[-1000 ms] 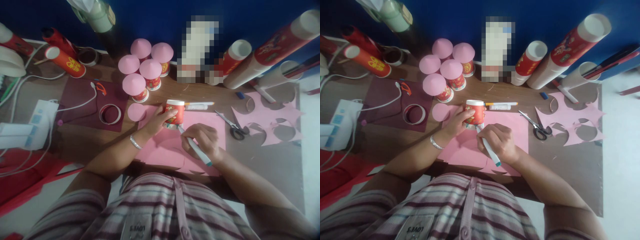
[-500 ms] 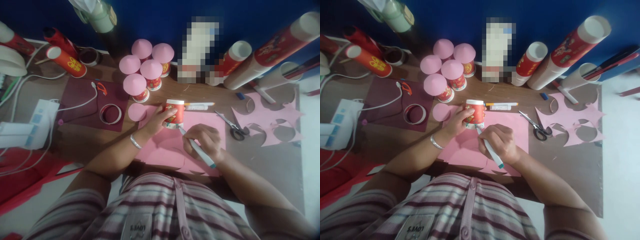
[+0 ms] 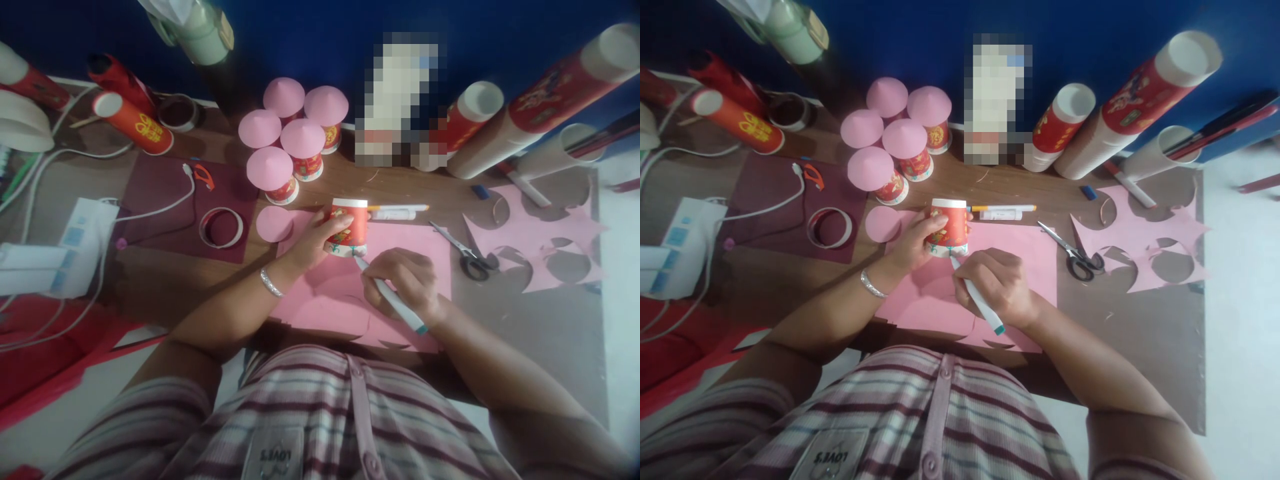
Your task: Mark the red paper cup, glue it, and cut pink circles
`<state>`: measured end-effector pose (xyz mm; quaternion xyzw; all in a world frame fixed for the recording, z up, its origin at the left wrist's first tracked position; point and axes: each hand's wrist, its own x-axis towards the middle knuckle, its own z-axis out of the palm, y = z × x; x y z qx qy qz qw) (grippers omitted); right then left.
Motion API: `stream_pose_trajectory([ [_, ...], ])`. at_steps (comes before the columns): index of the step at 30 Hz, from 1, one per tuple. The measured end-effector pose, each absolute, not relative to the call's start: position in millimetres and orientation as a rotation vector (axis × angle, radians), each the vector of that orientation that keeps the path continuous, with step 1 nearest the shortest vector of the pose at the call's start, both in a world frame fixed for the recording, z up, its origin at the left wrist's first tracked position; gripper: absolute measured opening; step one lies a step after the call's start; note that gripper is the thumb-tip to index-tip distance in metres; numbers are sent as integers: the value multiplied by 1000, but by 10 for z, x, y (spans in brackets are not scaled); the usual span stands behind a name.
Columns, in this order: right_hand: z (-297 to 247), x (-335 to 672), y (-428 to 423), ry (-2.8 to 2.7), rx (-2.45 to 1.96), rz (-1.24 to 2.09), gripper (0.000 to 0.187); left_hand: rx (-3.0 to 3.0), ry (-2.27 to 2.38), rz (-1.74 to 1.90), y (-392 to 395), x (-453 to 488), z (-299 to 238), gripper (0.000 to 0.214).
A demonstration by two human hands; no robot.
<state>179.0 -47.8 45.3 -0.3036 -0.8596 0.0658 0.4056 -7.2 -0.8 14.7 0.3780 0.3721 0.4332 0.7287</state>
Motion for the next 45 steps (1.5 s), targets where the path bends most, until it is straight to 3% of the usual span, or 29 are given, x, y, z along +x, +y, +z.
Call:
stream_pose_trajectory([
  [45, 431, 1781, -507, -2169, -761, 143, 25, 807, 796, 940, -16, -63, 150, 32],
])
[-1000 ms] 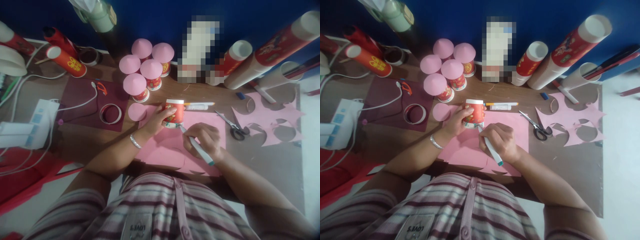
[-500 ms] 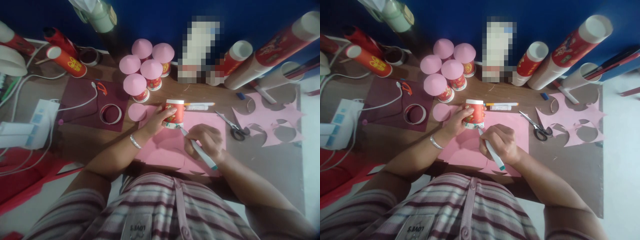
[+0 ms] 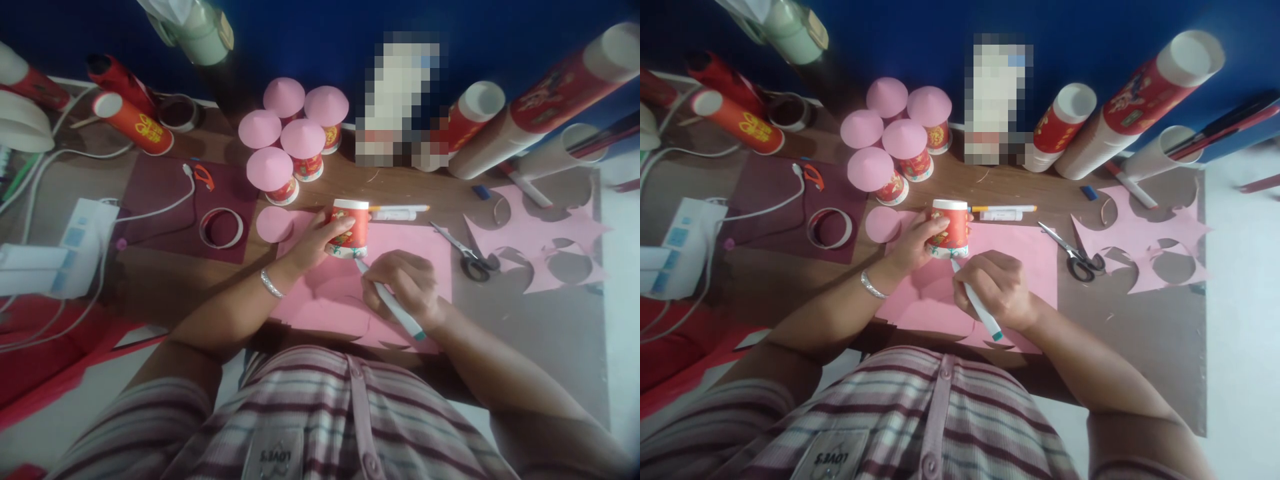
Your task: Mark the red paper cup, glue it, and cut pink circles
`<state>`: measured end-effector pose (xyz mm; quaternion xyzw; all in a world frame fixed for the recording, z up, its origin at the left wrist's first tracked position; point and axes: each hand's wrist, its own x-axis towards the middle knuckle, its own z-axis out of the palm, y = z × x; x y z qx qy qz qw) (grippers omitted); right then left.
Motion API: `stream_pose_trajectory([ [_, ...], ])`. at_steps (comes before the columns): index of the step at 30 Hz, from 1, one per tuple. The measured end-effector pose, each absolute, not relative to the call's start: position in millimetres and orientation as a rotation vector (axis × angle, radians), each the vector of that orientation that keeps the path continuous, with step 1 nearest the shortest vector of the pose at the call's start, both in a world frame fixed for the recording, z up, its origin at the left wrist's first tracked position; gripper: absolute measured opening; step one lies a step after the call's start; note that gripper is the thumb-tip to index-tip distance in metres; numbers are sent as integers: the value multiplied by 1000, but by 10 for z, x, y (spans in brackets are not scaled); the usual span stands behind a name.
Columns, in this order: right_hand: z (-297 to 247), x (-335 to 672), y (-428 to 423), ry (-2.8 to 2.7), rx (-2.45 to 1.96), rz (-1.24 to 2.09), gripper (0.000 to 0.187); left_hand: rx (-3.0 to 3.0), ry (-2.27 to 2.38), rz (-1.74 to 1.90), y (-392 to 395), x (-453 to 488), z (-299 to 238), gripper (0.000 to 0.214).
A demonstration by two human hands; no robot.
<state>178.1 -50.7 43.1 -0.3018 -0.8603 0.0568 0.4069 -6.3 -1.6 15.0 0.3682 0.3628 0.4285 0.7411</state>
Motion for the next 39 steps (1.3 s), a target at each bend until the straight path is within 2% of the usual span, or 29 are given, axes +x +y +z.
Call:
stream_pose_trajectory([
  [31, 420, 1754, -483, -2189, -761, 136, 24, 796, 786, 931, -36, -49, 108, 24],
  [39, 429, 1806, -506, -2188, -629, 269, 19, 834, 824, 949, -29, -60, 128, 29],
])
